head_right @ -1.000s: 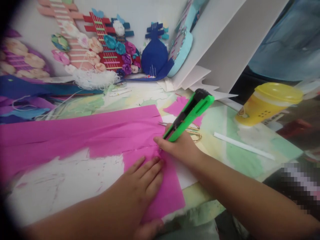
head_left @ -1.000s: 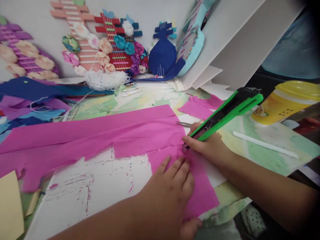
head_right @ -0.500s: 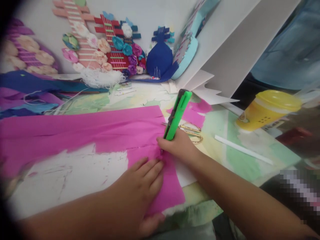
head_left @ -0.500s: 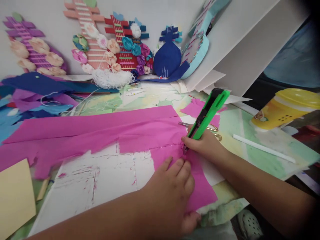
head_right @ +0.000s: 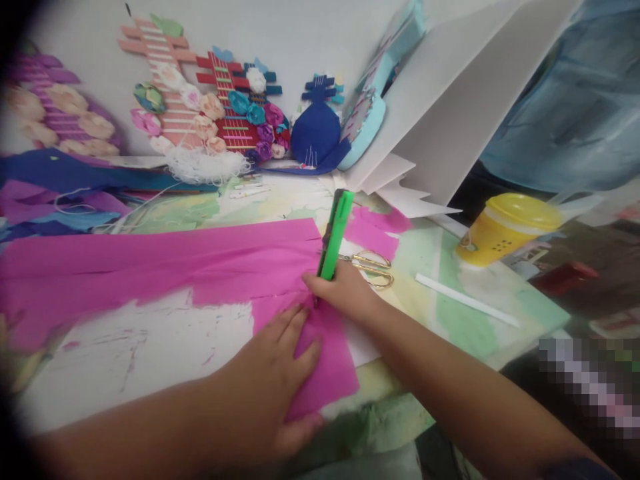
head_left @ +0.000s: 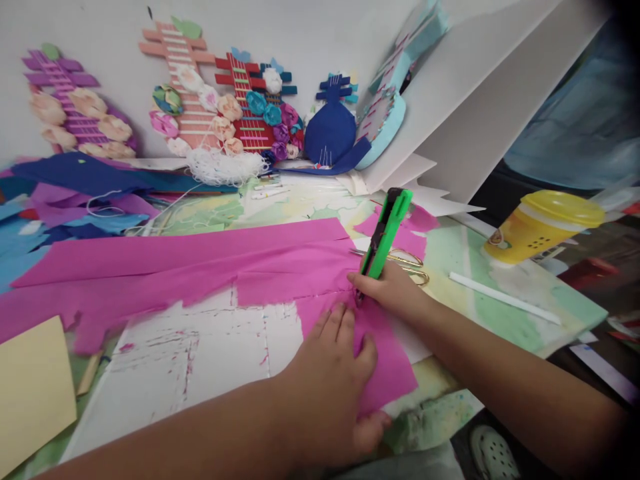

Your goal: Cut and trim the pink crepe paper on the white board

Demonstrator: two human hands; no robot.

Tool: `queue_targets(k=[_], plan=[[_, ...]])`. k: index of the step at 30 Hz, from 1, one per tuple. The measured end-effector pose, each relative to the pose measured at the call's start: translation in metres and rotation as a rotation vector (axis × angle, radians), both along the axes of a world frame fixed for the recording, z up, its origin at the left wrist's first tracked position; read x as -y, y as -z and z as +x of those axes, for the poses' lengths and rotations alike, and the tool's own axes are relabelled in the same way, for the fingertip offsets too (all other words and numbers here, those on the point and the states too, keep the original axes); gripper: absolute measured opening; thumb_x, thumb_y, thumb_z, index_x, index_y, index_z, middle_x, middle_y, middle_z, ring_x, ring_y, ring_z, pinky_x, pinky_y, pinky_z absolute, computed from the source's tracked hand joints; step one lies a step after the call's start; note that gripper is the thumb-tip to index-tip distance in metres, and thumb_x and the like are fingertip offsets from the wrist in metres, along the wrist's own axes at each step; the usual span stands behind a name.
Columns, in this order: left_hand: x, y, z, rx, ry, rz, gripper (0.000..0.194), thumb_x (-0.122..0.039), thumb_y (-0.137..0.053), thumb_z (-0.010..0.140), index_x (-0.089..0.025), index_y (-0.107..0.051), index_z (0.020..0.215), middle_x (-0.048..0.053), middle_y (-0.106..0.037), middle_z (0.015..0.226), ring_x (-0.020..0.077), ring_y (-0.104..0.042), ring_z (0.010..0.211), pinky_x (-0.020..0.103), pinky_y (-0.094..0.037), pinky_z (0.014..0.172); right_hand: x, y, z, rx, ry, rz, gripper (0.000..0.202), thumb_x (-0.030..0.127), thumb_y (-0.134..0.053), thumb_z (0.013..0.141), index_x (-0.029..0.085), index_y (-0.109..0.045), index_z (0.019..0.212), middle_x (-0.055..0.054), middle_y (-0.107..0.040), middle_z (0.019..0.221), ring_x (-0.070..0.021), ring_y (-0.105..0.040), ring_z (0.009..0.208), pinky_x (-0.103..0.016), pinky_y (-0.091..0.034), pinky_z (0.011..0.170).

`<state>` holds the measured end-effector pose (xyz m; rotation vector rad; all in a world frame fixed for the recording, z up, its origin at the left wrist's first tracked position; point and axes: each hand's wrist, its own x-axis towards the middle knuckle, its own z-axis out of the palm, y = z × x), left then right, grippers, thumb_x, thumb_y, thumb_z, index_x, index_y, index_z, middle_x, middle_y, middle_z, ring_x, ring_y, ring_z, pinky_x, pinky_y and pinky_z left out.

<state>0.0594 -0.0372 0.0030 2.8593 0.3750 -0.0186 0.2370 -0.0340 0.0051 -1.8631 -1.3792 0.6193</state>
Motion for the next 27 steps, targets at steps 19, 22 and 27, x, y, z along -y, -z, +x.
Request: queue_targets(k=[19,22,27], plan=[[-0.001,-0.003,0.002,-0.056,0.05,0.033,0.074,-0.056,-0.038,0.077,-0.002,-0.037,0.128,0.027,-0.025,0.135,0.0442,-0.012,0.124,0.054,-0.012,0.099,0.006,-0.002,-0.006,0.129,-0.019,0.019,0.025,0.04,-0.049,0.07,0.019,-0.043,0.057,0.002,-0.049,0.054,-0.0125,-0.047,0.055,-0.026,-0.036,0.053],[-0.002,-0.002,0.003,-0.057,0.054,0.032,0.074,-0.055,-0.038,0.077,-0.001,-0.036,0.128,0.028,-0.025,0.134,0.0449,-0.011,0.124,0.054,-0.012,0.099,0.007,-0.001,-0.008,0.139,-0.066,0.0,0.023,0.037,-0.049,0.069,0.019,-0.043,0.057,0.002,-0.05,0.053,-0.0126,-0.048,0.054,-0.026,-0.036,0.054],[-0.002,-0.001,0.004,-0.06,0.065,0.042,0.074,-0.056,-0.036,0.078,-0.002,-0.035,0.129,0.029,-0.025,0.134,0.0453,-0.011,0.124,0.054,-0.012,0.099,0.004,0.0,-0.006,0.137,-0.017,-0.027,0.025,0.04,-0.048,0.07,0.019,-0.045,0.057,0.002,-0.051,0.053,-0.0125,-0.048,0.054,-0.026,-0.036,0.052]])
